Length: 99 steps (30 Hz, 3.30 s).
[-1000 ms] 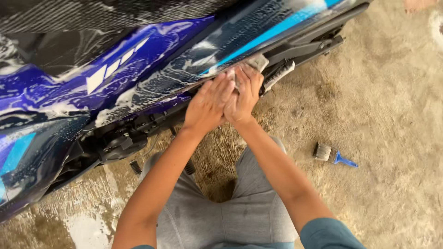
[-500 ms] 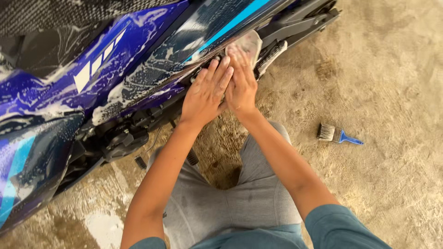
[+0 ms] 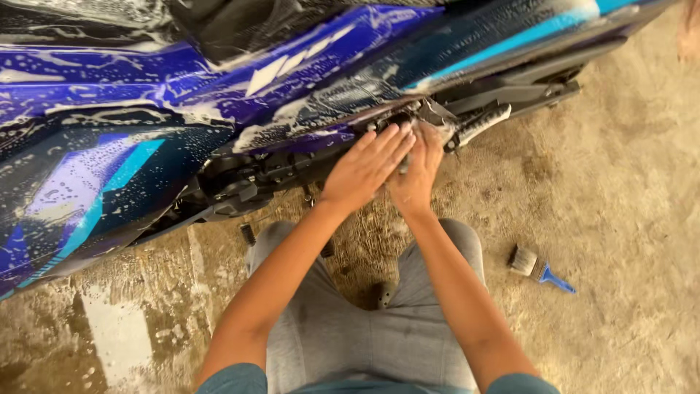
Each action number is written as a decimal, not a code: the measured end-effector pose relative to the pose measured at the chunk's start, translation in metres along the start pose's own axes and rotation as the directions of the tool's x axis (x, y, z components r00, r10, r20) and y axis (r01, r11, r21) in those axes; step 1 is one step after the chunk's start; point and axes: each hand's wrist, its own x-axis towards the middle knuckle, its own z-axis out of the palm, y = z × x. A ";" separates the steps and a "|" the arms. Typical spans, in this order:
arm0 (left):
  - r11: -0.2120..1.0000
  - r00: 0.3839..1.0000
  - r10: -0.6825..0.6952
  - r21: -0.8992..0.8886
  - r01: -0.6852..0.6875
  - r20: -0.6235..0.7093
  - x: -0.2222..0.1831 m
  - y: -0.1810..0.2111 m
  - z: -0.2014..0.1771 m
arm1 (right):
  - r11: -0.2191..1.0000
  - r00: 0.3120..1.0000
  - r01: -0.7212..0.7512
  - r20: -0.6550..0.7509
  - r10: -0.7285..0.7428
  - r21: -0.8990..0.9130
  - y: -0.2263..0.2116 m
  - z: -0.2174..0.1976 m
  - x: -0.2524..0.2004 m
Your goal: The person scrubs a blue motorcycle with a soapy cloth, focusing on the front fairing, handlebars, and side panels. They wipe the instrument cluster, mirrors, and bodywork, then move to the seat and rear sections, maintaining a consistent scrubbing motion throughout.
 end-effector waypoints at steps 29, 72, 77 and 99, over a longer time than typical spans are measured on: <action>-0.037 0.855 -0.478 -0.977 0.209 0.201 0.002 0.070 -0.012 | -0.072 0.592 -0.630 0.538 0.600 0.773 0.029 -0.094 -0.002; 0.367 0.357 -0.916 -0.748 0.553 -0.185 0.089 0.104 -0.006 | 0.786 0.814 0.454 0.163 -0.557 0.419 0.105 -0.040 0.050; 0.397 0.366 -0.910 -0.664 0.633 -0.195 0.075 0.116 -0.019 | 0.641 0.653 0.608 0.164 -0.739 0.469 0.134 -0.068 0.066; 0.388 0.430 -0.895 -0.678 0.625 -0.116 0.066 0.151 0.001 | 0.694 0.681 0.638 0.176 -0.711 0.335 0.131 -0.038 0.037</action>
